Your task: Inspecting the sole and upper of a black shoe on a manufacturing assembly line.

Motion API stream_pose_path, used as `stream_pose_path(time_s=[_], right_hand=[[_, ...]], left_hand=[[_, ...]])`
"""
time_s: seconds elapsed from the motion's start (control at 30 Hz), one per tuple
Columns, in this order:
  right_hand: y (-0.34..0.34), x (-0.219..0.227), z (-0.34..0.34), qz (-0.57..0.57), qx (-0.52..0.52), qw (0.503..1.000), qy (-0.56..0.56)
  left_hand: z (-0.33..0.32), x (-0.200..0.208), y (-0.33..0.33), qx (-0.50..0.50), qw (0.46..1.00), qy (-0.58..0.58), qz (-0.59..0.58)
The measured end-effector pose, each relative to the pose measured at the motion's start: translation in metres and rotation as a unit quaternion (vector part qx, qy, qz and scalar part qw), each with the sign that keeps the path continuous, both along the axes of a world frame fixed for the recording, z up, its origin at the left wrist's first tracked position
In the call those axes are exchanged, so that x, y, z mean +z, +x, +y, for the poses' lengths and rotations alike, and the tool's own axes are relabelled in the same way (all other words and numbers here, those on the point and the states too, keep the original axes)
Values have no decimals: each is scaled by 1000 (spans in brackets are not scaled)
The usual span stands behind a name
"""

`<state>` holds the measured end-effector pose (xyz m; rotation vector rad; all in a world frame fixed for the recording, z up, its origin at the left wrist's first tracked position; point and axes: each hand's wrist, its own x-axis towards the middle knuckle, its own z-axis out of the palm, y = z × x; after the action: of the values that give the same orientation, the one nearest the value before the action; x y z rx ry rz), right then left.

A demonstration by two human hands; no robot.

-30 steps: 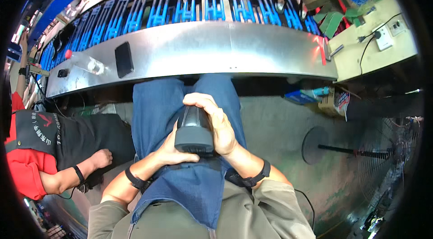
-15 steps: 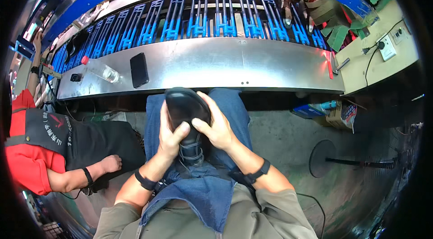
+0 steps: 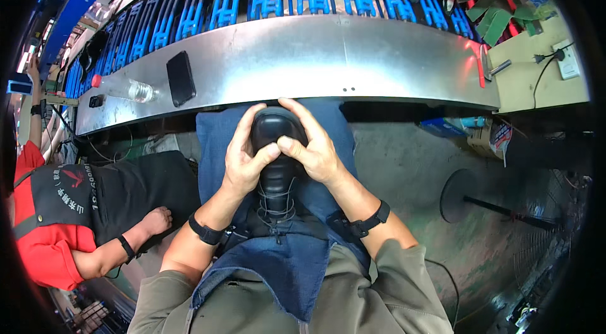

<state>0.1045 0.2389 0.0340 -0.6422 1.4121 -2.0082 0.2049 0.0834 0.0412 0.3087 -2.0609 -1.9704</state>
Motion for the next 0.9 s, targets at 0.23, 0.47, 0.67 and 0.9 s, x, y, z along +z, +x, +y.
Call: stream_pose_path(time_s=[0.23, 0.47, 0.67, 0.9], right_hand=[[23, -30, -18, 17, -118, 990, 78], [77, -31, 3, -132, 19, 987, 90], [46, 9, 39, 110, 79, 962, 238], [34, 25, 139, 142, -96, 965, 196]], left_hand=[[3, -22, 4, 57, 998, -4, -34], [15, -10, 64, 16, 982, 141, -127], [7, 21, 41, 136, 859, 482, -108], [3, 41, 56, -234, 934, -196, -184]])
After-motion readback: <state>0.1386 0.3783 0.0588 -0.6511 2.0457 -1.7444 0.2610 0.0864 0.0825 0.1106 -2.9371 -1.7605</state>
